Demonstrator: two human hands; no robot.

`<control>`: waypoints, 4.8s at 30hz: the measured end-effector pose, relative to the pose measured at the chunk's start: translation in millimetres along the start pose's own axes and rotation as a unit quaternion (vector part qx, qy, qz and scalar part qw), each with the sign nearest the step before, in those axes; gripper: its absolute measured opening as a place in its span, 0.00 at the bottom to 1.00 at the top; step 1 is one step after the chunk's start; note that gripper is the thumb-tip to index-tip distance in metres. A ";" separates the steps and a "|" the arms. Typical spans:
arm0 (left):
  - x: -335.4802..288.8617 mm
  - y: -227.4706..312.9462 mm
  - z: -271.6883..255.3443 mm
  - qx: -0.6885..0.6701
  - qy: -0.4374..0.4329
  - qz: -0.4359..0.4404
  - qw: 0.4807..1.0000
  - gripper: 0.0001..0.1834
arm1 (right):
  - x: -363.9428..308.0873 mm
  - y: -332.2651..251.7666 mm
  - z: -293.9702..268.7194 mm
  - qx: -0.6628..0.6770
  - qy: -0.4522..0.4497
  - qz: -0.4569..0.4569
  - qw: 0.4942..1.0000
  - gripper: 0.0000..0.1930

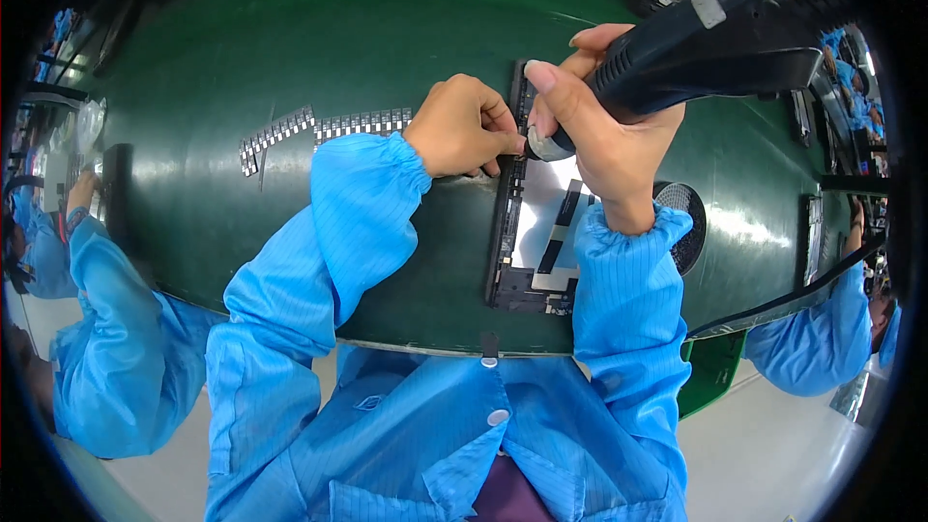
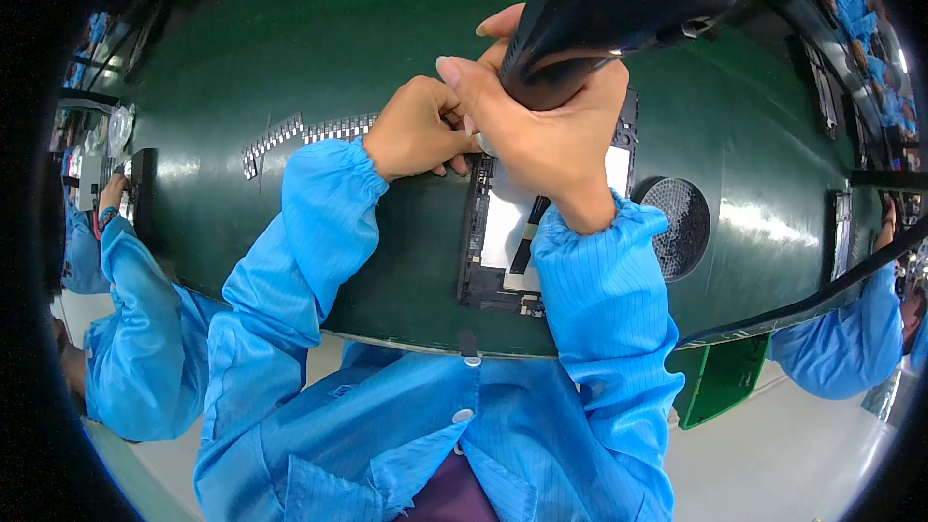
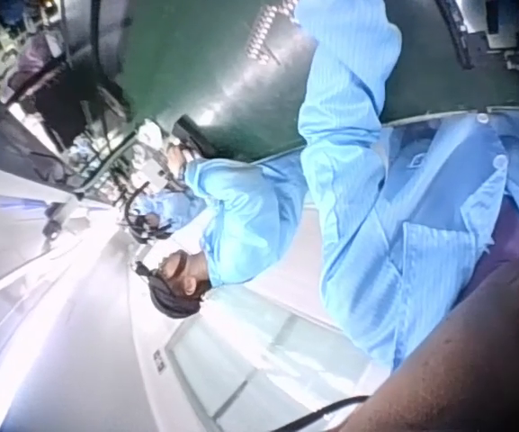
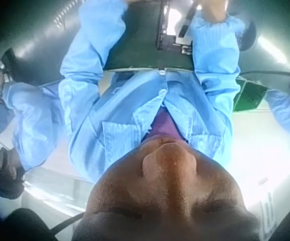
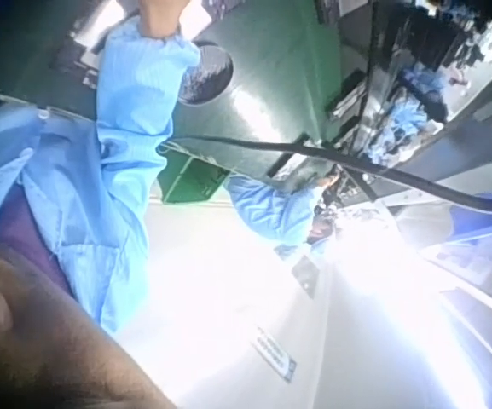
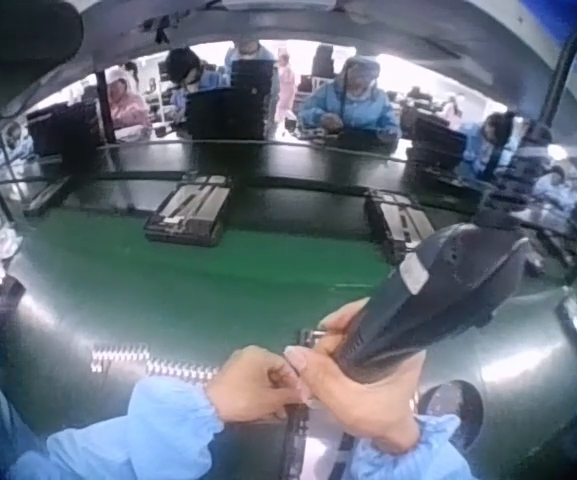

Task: Fastening screws into tablet components using an electric screwdriver on an assembly line.

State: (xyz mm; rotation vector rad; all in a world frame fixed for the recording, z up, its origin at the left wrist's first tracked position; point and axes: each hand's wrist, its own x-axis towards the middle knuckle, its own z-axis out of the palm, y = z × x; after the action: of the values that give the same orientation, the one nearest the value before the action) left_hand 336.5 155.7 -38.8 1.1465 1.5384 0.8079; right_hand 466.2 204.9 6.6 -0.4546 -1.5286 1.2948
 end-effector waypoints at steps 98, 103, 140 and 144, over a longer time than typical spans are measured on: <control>-11.2 -23.5 34.6 0.117 0.232 0.242 0.935 0.06 | -46.4 -14.9 -189.5 -0.107 0.240 -0.067 0.963 0.13; -16.6 -16.3 35.7 0.240 0.244 0.252 0.905 0.06 | -46.4 -16.5 -189.2 -0.116 0.242 -0.065 0.961 0.13; -7.2 -38.9 17.6 -0.115 0.203 0.166 0.958 0.08 | -0.1 3.1 -35.5 0.053 0.017 -0.003 0.998 0.15; -9.5 -36.0 20.0 -0.102 0.212 0.172 0.956 0.08 | -1.5 8.4 -34.6 0.056 0.024 -0.008 0.998 0.15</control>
State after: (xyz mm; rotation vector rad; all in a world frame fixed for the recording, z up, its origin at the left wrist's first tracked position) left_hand 346.4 134.0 -73.7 1.1498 1.5658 1.4929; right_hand 494.0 223.5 -5.6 -0.3975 -1.4100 1.3406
